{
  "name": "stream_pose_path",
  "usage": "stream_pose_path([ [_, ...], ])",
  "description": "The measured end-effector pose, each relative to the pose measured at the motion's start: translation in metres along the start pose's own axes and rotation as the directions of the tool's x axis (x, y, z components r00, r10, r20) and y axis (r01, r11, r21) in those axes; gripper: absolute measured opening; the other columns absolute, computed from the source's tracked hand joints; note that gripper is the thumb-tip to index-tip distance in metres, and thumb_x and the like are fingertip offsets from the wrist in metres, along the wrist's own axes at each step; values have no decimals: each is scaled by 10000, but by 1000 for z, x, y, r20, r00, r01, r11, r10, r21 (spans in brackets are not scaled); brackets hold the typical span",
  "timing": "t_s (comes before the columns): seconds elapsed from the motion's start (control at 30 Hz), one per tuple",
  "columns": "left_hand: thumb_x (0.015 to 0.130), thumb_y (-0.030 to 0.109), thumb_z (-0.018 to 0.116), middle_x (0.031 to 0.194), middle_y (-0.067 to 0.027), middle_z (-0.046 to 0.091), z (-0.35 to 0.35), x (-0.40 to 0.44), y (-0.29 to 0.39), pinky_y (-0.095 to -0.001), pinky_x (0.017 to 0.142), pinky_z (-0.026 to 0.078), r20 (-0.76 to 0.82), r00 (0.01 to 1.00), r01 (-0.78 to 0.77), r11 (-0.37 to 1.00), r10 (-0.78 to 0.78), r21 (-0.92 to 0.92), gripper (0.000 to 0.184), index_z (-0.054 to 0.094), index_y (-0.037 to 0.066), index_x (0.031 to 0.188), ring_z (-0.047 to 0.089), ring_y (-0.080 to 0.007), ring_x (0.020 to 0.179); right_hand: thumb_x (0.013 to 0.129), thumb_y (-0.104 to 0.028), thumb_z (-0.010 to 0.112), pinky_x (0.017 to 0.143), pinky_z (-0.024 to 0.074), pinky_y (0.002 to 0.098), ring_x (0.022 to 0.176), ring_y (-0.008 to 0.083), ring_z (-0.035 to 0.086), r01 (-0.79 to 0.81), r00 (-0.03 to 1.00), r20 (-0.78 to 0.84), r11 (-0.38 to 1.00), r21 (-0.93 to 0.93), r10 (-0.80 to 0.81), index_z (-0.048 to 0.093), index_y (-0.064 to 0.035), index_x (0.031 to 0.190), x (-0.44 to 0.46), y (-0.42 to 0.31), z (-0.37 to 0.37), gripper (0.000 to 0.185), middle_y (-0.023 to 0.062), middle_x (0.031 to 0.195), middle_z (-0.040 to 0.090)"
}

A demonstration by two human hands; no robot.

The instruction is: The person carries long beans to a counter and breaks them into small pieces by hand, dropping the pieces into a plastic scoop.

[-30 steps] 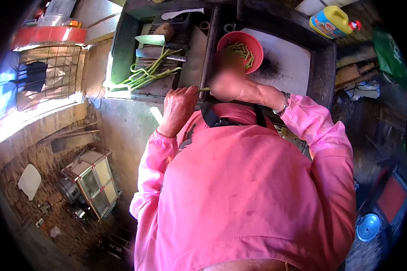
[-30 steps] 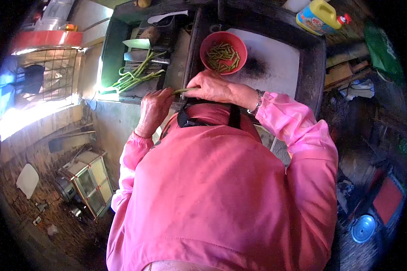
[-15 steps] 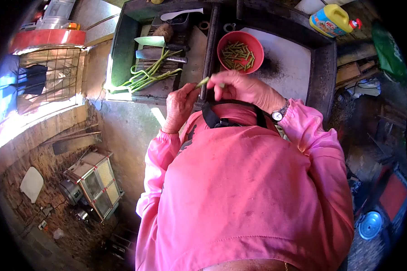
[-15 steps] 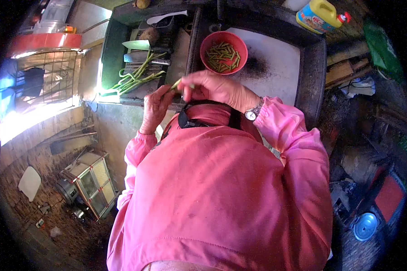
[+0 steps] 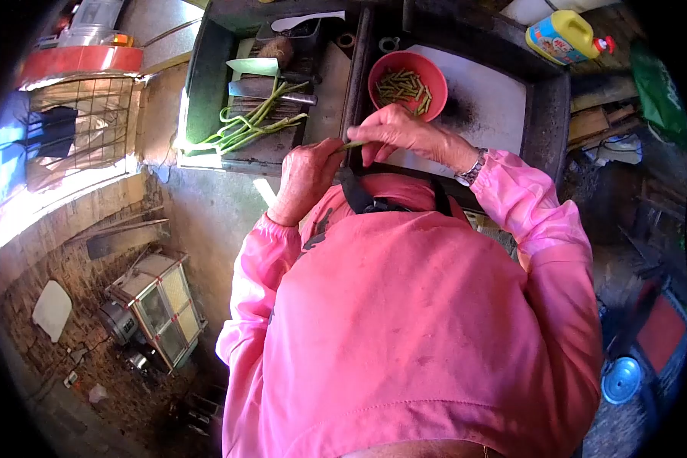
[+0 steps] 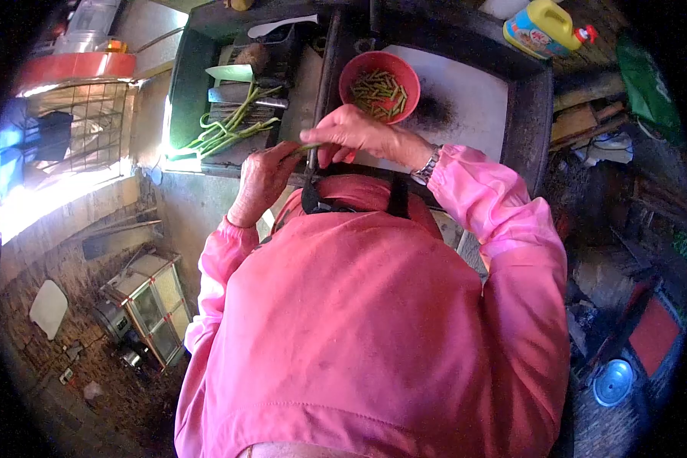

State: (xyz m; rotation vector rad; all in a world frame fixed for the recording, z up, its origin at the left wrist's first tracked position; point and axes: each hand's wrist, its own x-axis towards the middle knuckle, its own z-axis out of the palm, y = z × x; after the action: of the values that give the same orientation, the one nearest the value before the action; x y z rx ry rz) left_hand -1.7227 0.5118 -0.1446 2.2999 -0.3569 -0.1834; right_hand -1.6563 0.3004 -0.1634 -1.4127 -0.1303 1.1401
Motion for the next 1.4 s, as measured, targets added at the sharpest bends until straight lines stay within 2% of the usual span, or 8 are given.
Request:
stream_pose_path([
  [0.2,794,127,673,731,-167,624,-6,3,2,-420,603,478,31,998,60,997,-62,55,302,587,42,1070,621,-357,682,892,-309,638,611,496,214,673,99,643,20,999,41,999,-40,-18,698,-42,863,5,1,8,276,36,719,676],
  [0.43,845,89,673,703,-50,603,-27,-15,-28,-246,584,453,62,959,281,913,-275,-295,371,552,5,1186,539,-66,644,894,-288,637,614,491,192,687,79,632,36,999,-11,991,127,-34,693,-44,898,-3,15,0,250,35,739,681],
  [0.93,946,169,540,659,-56,570,-14,8,-11,-277,548,433,102,982,182,943,-159,-279,213,615,-19,878,537,-116,594,902,-257,629,637,515,205,730,106,648,45,995,77,973,226,-64,669,11,934,-16,9,13,273,60,778,685],
  [1.03,978,217,516,652,2,550,-17,7,-9,-244,530,391,215,950,312,663,-227,-681,269,617,12,838,483,-86,562,918,-240,606,651,513,197,755,112,651,62,983,115,850,523,-142,640,18,987,-18,1,12,269,68,782,677],
  [1.2,972,237,523,634,-5,553,-12,5,-8,-225,529,381,129,948,293,632,-292,-717,279,624,20,830,486,-74,563,935,-199,585,642,511,211,752,136,652,173,933,19,494,852,-359,634,9,1003,-12,7,-11,225,48,774,665],
  [1.27,971,240,527,623,-7,555,-14,-3,-21,-220,523,380,89,928,317,638,-363,-702,279,628,23,827,484,-70,554,941,-237,573,628,506,185,787,138,655,193,877,-145,59,979,-458,615,11,1038,-24,4,-62,269,69,821,670],
  [1.33,969,235,528,619,-11,560,-16,-13,-25,-221,522,381,93,901,343,563,-425,-752,274,631,23,830,486,-74,547,920,-247,615,632,472,215,758,88,590,575,810,-502,581,577,-304,629,-7,1048,-39,-9,-78,273,27,790,658],
  [1.4,967,242,536,623,-7,568,-13,-7,-16,-218,518,381,104,920,321,574,-377,-753,275,634,23,833,490,-68,543,936,-273,584,661,490,220,788,96,623,513,819,-433,819,257,-377,620,-12,1126,-40,-11,-71,325,33,810,669],
])
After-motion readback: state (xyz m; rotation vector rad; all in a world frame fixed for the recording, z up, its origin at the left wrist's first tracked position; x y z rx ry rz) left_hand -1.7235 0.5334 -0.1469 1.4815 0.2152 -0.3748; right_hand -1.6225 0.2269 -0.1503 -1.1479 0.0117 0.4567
